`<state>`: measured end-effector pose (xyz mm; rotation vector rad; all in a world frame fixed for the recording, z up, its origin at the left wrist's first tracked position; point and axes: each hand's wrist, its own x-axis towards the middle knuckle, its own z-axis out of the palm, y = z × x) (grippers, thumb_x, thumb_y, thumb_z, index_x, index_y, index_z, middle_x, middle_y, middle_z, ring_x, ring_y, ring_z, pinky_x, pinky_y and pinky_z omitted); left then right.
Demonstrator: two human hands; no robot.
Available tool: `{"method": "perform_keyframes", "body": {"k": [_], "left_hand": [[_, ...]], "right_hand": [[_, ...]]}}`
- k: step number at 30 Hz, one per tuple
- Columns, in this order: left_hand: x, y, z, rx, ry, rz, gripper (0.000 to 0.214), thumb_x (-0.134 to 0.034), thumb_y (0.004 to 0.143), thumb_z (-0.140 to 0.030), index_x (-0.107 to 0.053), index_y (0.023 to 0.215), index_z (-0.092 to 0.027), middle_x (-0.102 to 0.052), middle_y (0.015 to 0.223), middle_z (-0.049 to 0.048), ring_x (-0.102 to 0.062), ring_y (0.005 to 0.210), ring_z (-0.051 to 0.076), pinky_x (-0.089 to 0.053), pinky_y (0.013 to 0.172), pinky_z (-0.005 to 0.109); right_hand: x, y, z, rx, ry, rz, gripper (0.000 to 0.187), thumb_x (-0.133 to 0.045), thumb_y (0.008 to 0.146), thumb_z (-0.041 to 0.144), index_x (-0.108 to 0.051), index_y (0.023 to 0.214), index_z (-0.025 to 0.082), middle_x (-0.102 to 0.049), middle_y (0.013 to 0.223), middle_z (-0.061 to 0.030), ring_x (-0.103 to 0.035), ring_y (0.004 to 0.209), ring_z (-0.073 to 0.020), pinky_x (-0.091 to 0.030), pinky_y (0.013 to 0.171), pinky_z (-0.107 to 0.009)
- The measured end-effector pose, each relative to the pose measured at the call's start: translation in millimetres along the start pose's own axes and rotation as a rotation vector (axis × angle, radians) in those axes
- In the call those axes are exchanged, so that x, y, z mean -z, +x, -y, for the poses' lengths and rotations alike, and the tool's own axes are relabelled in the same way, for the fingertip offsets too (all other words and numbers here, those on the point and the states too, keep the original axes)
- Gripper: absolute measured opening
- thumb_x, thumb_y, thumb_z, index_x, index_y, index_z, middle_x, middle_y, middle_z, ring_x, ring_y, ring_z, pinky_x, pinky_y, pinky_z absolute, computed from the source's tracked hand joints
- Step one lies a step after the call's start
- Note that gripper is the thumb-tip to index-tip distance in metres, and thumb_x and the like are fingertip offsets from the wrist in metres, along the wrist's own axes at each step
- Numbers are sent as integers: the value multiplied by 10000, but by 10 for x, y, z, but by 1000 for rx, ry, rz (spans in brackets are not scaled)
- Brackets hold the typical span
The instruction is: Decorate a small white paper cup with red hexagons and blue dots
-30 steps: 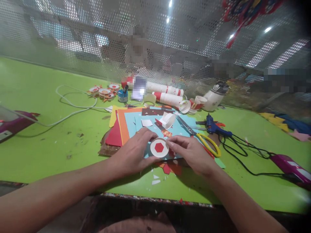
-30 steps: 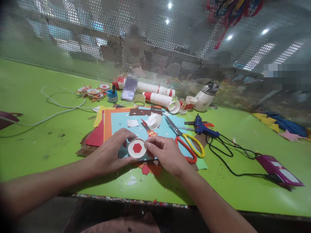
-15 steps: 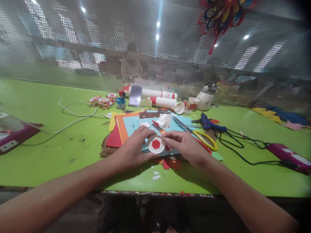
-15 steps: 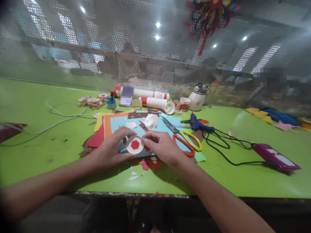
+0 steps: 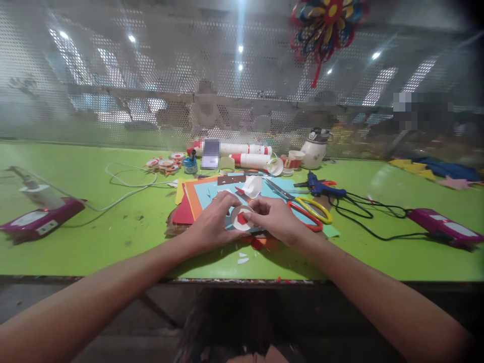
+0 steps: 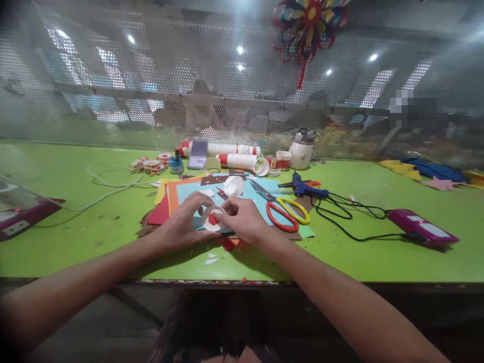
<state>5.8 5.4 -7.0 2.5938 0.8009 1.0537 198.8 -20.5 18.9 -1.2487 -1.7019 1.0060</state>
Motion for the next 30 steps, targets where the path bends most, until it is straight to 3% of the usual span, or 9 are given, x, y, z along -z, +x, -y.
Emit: {"method": "perform_keyframes", "body": {"k": [10,16,20,24,30], "left_hand": [[-29,8,0,-21,11,-19,417,-761,786,-381,-488,1043,-199,-546,1091,97,-526,1009,250,-492,830,403],[-25,11,23,-11,4,-28,403,-753,783,-372,-486,1031,-199,-551,1053,88,-534,952,245,-497,787,389],[-6,13,40,22,11,-48,425,-778,751,-332,-483,1025,-194,-553,1028,76,-531,887,223,-500,749,370],[9,9,23,45,24,-60,428,-769,759,-318,-483,1054,-198,-556,1042,70,-548,912,225,-507,765,371],[7,1,15,29,38,-57,402,-733,777,-268,-485,1089,-213,-563,1084,74,-557,986,241,-505,817,392]], "right_hand": [[-8,4,2,-51,118,42,308,-742,705,422,-587,714,156,-557,607,25,-492,577,-113,-374,560,-259],[23,16,-2,-90,170,54,268,-744,709,377,-647,786,139,-602,628,1,-536,577,-117,-442,575,-269],[128,75,-11,-61,175,-50,266,-694,749,369,-683,895,147,-649,697,-22,-575,629,-128,-481,636,-286],[211,158,-76,-24,167,-152,247,-634,747,364,-685,873,157,-644,695,-24,-570,639,-131,-468,631,-285],[131,166,-119,23,85,-72,305,-624,742,443,-691,779,148,-637,680,-35,-558,638,-152,-463,636,-310]]}}
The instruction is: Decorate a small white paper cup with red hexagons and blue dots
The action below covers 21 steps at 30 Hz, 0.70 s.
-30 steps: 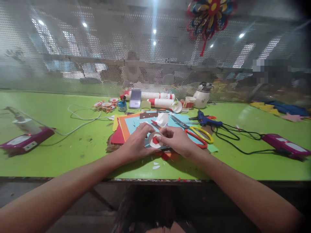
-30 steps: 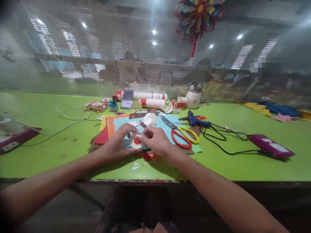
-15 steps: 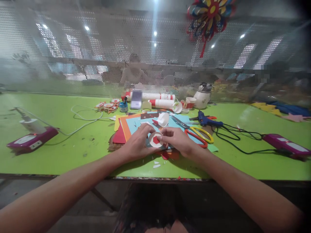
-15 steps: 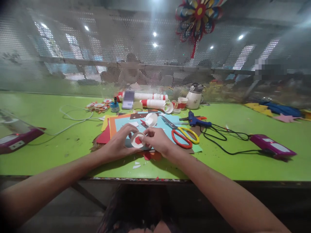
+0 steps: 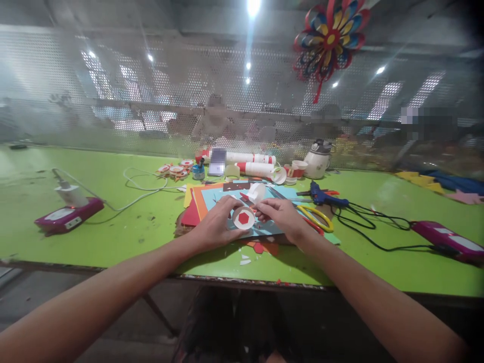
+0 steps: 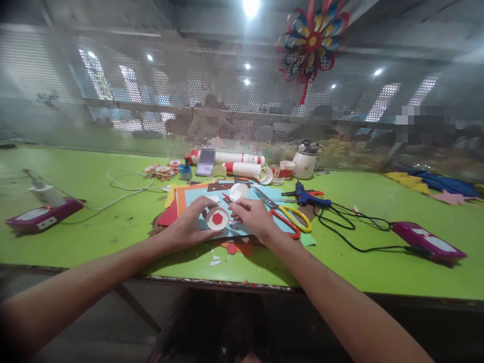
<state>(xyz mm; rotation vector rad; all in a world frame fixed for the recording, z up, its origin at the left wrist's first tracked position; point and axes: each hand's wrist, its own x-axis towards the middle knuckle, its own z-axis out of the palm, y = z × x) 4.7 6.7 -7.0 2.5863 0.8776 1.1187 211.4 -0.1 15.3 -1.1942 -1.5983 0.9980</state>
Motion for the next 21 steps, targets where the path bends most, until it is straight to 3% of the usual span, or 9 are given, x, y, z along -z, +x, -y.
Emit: {"method": "perform_keyframes", "body": {"k": [11,21], "left_hand": [[-30,-4,-6,-50,25,16,358,-735,784,-318,-504,1035,-211,-562,1039,72,-547,972,249,-492,820,391],[-50,-8,-27,-22,35,12,367,-742,775,-339,-500,1009,-192,-559,987,66,-555,924,241,-492,772,368]], "right_hand": [[-98,-29,-72,79,-186,87,322,-680,735,449,-715,829,143,-666,739,-41,-555,707,-177,-416,626,-288],[-141,-49,-65,82,-192,89,242,-668,710,406,-592,666,180,-542,648,17,-487,659,-148,-364,599,-271]]}}
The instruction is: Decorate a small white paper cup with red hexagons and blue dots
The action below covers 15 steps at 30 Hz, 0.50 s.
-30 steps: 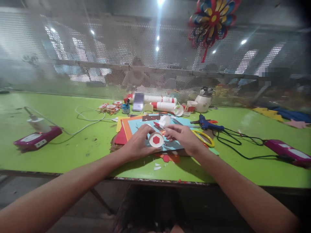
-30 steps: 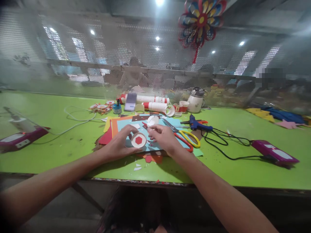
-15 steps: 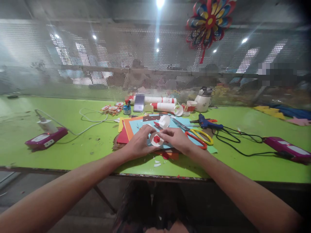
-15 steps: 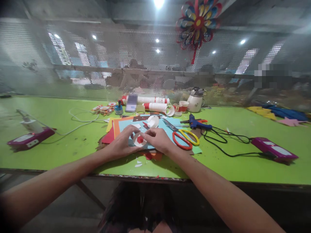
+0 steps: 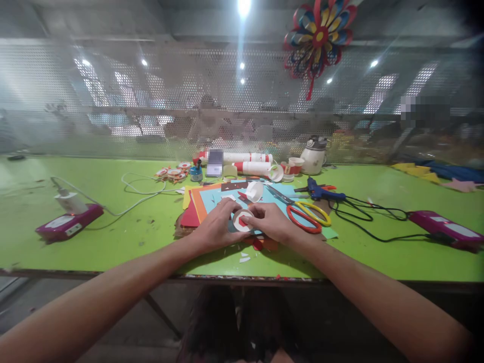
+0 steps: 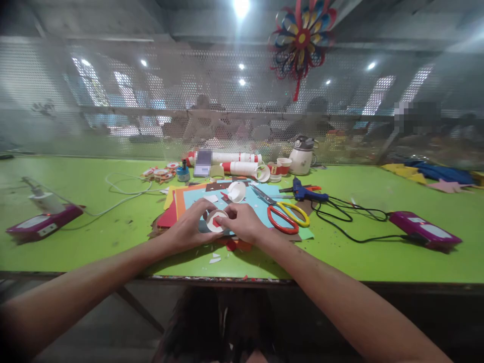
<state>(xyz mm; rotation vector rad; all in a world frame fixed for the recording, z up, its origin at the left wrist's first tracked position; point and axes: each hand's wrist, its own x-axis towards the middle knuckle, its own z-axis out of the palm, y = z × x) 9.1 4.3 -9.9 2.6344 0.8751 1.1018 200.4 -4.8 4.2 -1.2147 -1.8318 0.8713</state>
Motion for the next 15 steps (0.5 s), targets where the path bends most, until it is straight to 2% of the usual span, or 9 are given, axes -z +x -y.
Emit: {"method": "perform_keyframes", "body": {"k": [4,15], "left_hand": [[14,7,-36,-4,-1,7,355,-739,777,-333,-505,998,-183,-558,976,69,-555,909,242,-486,757,363],[66,3,-37,-54,-23,7,394,-728,810,-343,-469,1078,-219,-559,1050,74,-543,933,230,-504,779,379]], "right_hand": [[-21,-12,17,-36,56,-10,273,-690,684,410,-537,622,192,-501,610,36,-444,615,-131,-335,576,-267],[18,-104,191,-125,361,52,322,-735,679,453,-581,712,172,-586,614,18,-510,561,-114,-406,570,-265]]}}
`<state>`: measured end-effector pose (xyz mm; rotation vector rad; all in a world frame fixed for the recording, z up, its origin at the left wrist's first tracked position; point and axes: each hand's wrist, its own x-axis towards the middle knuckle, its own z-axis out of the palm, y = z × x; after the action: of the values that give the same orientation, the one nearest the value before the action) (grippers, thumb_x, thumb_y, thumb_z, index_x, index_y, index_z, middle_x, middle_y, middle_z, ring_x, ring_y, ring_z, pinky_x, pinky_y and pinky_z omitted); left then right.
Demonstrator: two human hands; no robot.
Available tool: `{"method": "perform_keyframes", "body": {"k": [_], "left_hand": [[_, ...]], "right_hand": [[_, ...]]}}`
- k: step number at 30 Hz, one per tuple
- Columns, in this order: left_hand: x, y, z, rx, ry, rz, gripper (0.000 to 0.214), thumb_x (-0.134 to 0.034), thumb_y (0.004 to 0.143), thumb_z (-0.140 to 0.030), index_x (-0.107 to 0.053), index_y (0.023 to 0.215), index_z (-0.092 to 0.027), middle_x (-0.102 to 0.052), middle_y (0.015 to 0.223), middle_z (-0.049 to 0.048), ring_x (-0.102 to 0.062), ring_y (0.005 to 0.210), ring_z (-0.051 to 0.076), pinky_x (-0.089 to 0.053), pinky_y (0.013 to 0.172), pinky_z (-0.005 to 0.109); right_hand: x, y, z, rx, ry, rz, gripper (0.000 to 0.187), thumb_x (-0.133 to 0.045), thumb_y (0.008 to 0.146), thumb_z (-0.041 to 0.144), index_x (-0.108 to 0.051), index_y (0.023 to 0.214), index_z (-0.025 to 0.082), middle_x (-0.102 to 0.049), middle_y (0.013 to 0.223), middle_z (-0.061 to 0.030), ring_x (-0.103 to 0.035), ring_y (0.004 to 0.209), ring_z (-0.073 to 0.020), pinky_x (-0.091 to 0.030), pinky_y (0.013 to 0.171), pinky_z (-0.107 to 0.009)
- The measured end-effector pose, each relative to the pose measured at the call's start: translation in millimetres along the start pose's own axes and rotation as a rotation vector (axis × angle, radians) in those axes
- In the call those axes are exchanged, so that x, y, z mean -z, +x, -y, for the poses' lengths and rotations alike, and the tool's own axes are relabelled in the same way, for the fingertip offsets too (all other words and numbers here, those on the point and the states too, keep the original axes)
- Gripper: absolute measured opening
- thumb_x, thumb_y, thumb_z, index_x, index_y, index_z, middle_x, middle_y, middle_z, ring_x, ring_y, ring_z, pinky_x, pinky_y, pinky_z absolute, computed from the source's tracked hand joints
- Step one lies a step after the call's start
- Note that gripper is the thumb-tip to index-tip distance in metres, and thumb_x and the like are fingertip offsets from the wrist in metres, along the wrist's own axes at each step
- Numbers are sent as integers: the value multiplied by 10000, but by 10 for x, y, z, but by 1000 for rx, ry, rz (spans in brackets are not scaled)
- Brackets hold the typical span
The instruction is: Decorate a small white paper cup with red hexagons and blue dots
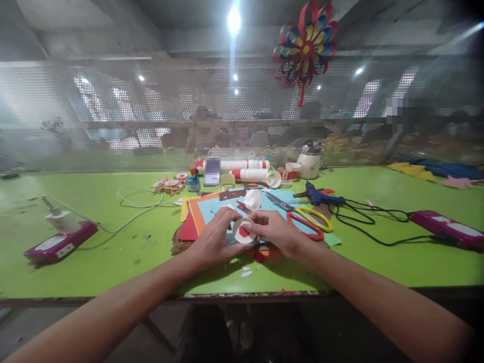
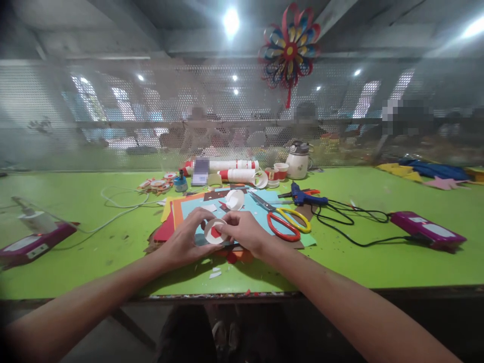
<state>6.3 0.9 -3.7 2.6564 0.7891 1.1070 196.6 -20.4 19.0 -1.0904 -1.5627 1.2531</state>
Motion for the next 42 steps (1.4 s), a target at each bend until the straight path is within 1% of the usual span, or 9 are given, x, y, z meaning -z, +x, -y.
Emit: {"method": "perform_keyframes", "body": {"k": [7,11,15,18,24,27,31,35,42], "left_hand": [[12,-1,9,-9,7,-22,394,-736,808,-326,-462,1071,-220,-565,1040,68,-545,950,228,-503,807,379],[8,-6,-22,-23,19,-12,402,-732,809,-323,-463,1088,-215,-560,1069,83,-547,991,245,-505,840,402],[-2,-10,-46,-35,36,15,402,-726,823,-348,-467,1100,-217,-550,1079,96,-546,1007,262,-506,850,423],[-16,-18,-45,-34,44,26,422,-728,824,-360,-462,1113,-207,-540,1089,110,-549,1011,274,-506,847,435],[-12,-9,-58,-28,38,17,398,-716,825,-351,-466,1100,-210,-547,1060,94,-552,992,264,-507,837,424],[10,4,-61,-26,26,15,362,-706,821,-343,-470,1064,-217,-559,1014,74,-550,957,250,-505,824,411],[32,-1,-45,-7,17,20,377,-713,803,-348,-462,1050,-214,-564,1022,79,-545,940,248,-501,807,408],[41,-14,-44,9,10,27,418,-734,787,-367,-466,1068,-212,-568,1062,94,-545,959,256,-498,810,412],[70,-8,-54,-13,20,30,405,-722,800,-354,-470,1086,-216,-561,1054,93,-549,979,265,-501,823,416]], "right_hand": [[35,-4,28,-35,66,47,306,-742,679,407,-668,814,143,-631,708,-3,-539,613,-111,-435,626,-271],[12,11,-20,-34,62,48,365,-802,625,434,-636,776,147,-631,688,-3,-535,610,-119,-410,592,-264],[-3,16,-81,-20,57,18,398,-800,630,490,-582,691,162,-590,632,19,-507,591,-115,-382,567,-256],[-5,18,-103,-22,50,3,398,-814,619,475,-574,658,161,-573,602,25,-490,568,-107,-367,546,-249],[-19,-7,-58,-35,55,10,398,-811,619,486,-573,629,167,-573,575,25,-507,548,-111,-410,542,-259],[29,-2,-18,-39,43,18,383,-802,632,494,-623,676,157,-605,606,5,-536,565,-120,-447,572,-276],[162,73,-16,-8,23,-69,373,-772,675,494,-676,765,145,-611,644,-2,-550,619,-119,-455,619,-271],[241,138,-62,-9,-6,-125,353,-761,697,488,-679,751,149,-617,647,-9,-543,606,-113,-448,606,-269],[225,101,-41,22,-33,-42,405,-766,668,545,-687,735,153,-613,613,-2,-540,566,-117,-462,603,-291]]}}
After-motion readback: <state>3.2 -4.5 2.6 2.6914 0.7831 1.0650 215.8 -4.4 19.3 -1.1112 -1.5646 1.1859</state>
